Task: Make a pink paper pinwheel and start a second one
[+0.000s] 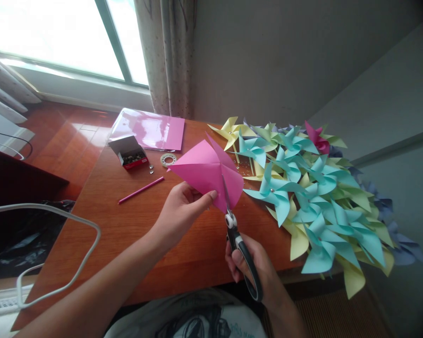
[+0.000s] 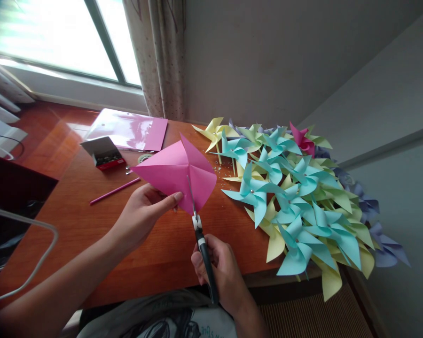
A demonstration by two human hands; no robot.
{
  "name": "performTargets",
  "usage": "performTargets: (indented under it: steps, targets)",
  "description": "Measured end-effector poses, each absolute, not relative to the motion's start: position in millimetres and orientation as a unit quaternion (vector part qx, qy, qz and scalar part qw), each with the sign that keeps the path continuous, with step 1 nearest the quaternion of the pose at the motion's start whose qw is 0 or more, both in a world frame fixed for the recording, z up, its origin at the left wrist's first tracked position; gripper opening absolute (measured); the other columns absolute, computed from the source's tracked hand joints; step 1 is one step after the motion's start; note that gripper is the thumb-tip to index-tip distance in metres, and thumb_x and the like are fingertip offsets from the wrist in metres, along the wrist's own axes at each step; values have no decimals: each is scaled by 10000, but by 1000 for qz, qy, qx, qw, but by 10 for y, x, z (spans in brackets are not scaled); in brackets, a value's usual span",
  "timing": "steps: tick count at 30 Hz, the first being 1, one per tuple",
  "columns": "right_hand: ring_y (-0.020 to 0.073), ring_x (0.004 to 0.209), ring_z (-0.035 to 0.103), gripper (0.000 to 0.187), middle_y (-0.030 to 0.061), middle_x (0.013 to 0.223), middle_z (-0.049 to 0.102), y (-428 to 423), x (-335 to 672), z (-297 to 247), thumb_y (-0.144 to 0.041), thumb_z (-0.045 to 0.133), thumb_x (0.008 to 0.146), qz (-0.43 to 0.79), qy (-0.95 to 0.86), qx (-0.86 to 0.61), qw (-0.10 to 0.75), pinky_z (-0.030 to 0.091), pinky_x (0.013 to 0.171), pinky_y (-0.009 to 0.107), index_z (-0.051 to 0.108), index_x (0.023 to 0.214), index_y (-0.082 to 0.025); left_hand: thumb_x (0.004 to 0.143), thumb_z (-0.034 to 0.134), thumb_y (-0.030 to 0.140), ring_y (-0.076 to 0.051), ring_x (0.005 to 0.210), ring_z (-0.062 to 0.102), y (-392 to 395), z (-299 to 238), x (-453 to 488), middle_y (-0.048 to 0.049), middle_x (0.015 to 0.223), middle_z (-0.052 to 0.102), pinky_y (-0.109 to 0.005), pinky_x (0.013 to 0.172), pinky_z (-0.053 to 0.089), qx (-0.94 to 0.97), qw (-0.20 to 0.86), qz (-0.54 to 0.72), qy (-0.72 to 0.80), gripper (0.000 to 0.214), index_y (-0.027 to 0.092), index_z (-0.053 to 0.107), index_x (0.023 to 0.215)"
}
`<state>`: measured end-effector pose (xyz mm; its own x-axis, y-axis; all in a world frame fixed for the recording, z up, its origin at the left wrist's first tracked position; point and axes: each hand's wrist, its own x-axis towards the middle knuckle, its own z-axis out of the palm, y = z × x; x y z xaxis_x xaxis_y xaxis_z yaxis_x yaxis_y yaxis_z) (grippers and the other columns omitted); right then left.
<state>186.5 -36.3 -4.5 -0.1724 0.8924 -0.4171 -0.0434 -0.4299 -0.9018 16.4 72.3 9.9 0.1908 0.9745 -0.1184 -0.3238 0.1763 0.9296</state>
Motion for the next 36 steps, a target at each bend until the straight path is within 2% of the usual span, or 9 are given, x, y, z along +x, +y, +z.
performTargets:
  steps: [6,12,24,29,36]
  targets:
    - [83,502,445,487,-39,618,486,-357,1878,-18,-645,636,856,657,-404,-529,354,338,468,205,536,859,-168,785,777,248,-168,713,661,705,12,162,-38,771,721,-264,686,533,480,601,510,385,135,154,685,814]
    - [91,495,439,499,-36,613,485,-368,1874,-50,-660,645,837,643,-407,-535,367,330,451,211,540,855,-173,733,815,263,-229,761,700,652,13,208,-77,803,750,-334,751,572,487,637,456,387,198,154,707,857]
    - [87,502,418,507,-42,628,467,-365,1875,-54,-668,656,819,638,-412,-541,362,338,450,206,535,844,-177,716,809,224,-189,715,666,686,11,202,-64,759,721,-280,684,538,513,614,461,384,197,147,657,816]
    - [90,494,431,493,-41,622,473,-369,1867,-54,-658,641,838,640,-415,-533,365,336,449,210,540,861,-176,773,782,251,-196,788,680,676,63,180,-68,838,738,-304,767,548,485,659,449,358,186,142,683,886]
    - [90,499,421,525,-46,619,472,-393,1863,-48,-685,657,811,639,-425,-535,353,324,469,223,542,858,-176,791,755,293,-137,591,601,713,140,132,-26,643,693,-234,565,457,442,679,443,385,175,143,687,735]
